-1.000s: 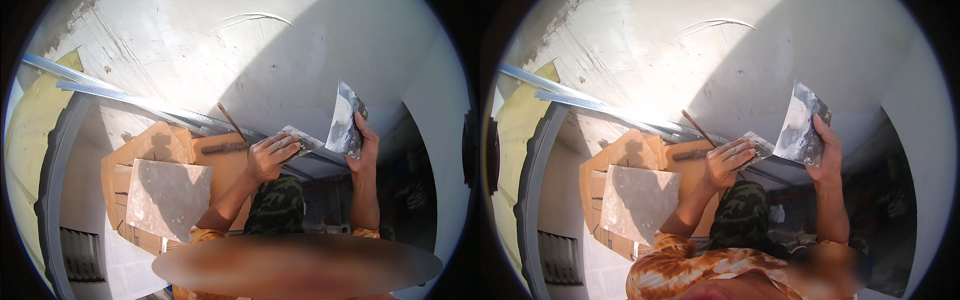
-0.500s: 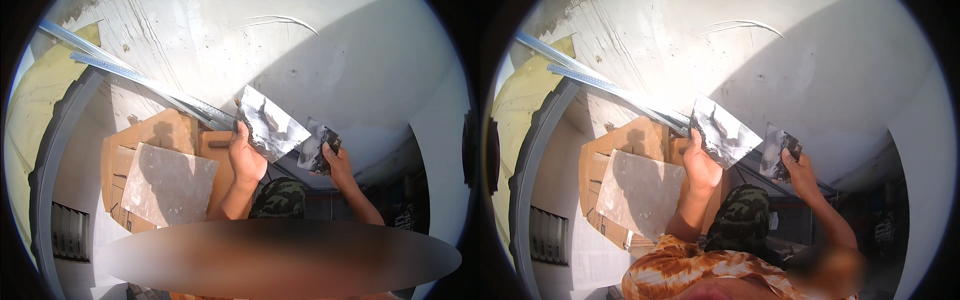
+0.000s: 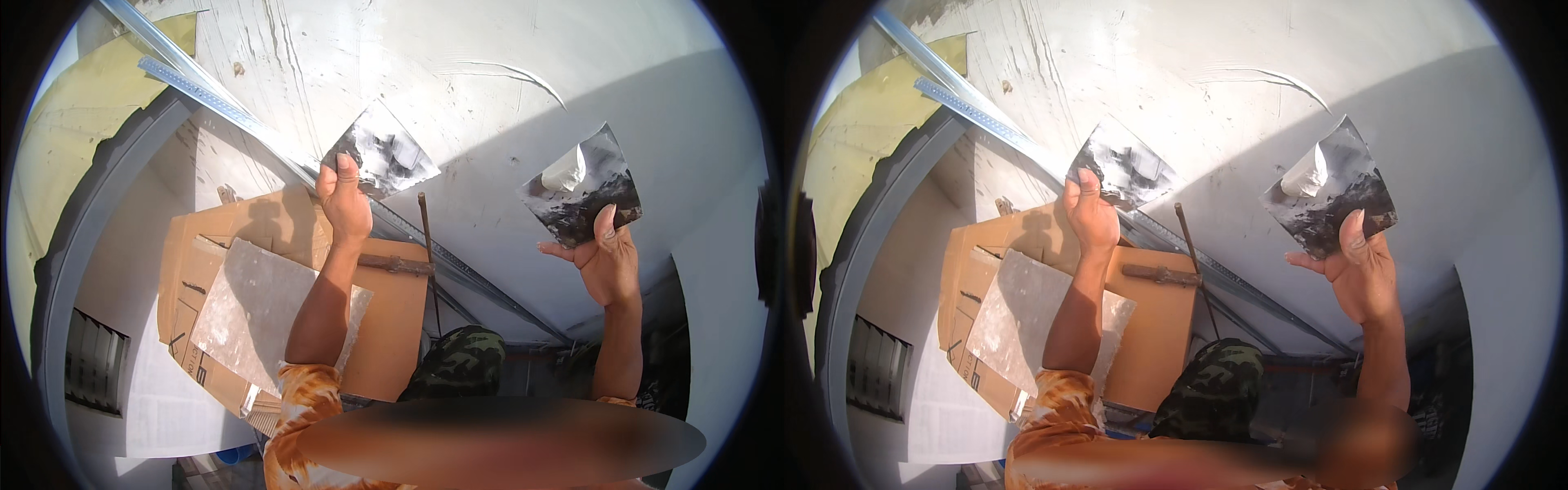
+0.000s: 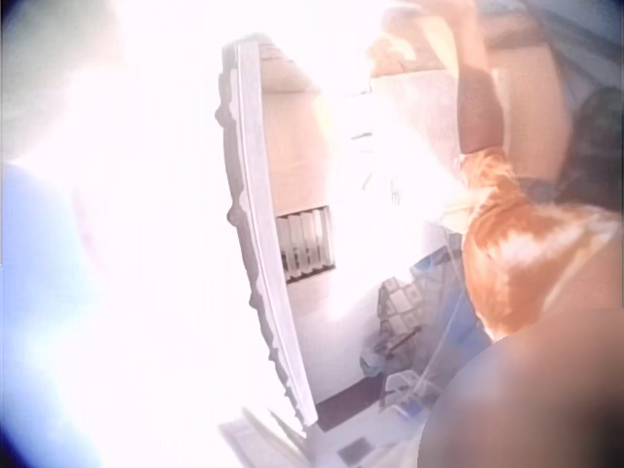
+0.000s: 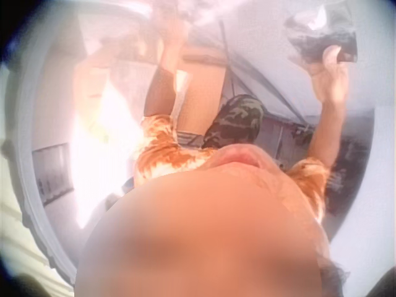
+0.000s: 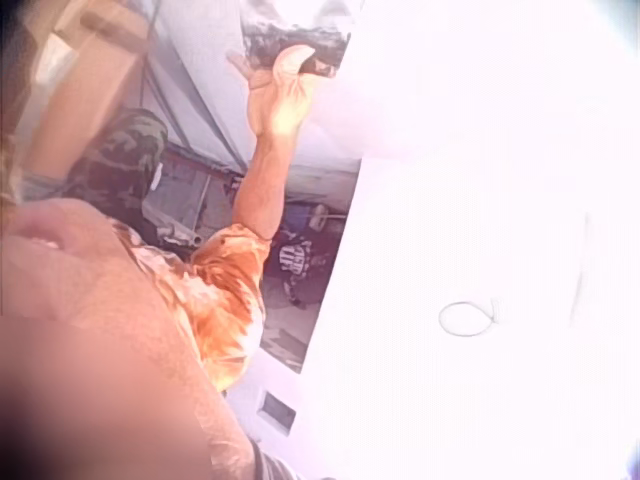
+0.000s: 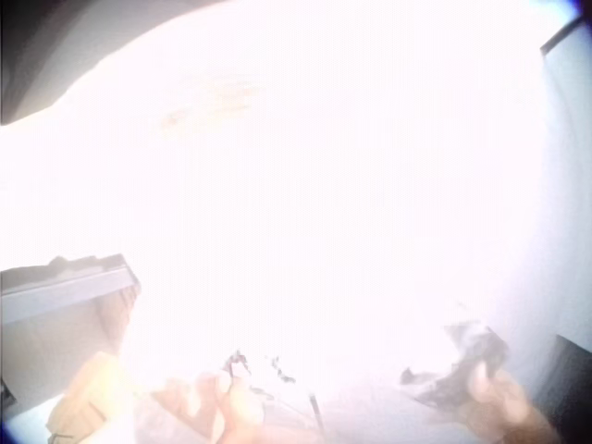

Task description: The person applies white plaster to a ceiling using two metal trowels, repeatedly spreading and smoothing the material across the surface. The person occasionally transfers plaster between trowels and briefly wipes one trowel on a white sheet before continuing.

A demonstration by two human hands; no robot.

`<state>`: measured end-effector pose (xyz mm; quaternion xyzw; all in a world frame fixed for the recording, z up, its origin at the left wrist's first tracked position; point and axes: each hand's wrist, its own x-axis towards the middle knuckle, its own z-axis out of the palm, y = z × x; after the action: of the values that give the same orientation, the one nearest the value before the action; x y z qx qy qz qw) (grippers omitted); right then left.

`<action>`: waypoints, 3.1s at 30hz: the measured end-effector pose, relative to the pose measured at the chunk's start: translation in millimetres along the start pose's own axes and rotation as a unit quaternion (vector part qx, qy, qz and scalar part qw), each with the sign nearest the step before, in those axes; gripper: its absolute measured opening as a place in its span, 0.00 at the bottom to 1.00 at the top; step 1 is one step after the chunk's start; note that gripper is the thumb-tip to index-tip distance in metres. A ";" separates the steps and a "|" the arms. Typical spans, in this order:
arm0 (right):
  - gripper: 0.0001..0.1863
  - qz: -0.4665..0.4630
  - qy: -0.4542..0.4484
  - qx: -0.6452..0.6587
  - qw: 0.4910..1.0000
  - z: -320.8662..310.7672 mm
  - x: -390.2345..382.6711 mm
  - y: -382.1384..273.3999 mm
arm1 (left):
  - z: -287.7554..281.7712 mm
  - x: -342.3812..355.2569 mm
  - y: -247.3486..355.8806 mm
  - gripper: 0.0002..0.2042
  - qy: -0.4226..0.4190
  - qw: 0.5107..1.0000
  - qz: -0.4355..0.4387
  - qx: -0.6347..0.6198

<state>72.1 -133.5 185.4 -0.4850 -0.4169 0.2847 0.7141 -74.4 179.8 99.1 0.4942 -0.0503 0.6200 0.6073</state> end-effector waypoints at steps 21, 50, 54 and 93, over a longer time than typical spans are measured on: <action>0.23 -0.387 -0.039 -0.882 0.266 -50.2 248.8 65.2 | -63.3 248.0 -104.1 0.34 0.234 0.958 -0.106 -0.125; 0.21 -0.455 0.166 -0.794 0.367 -176.9 161.3 74.4 | -77.7 258.6 -109.7 0.29 0.227 0.966 -0.085 -0.088; 0.18 -0.528 -0.027 -0.774 0.349 -9.1 251.6 80.9 | -80.5 260.1 -109.0 0.30 0.230 0.965 -0.092 -0.087; 0.22 -0.478 0.047 -0.830 0.284 -76.3 288.5 -22.9 | -111.5 273.5 -124.2 0.34 0.198 0.966 -0.149 -0.073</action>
<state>280.0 57.4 284.9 -0.5441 -0.5531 -0.6294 -0.0445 25.6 478.0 160.1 0.3175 0.0999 0.6028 0.7252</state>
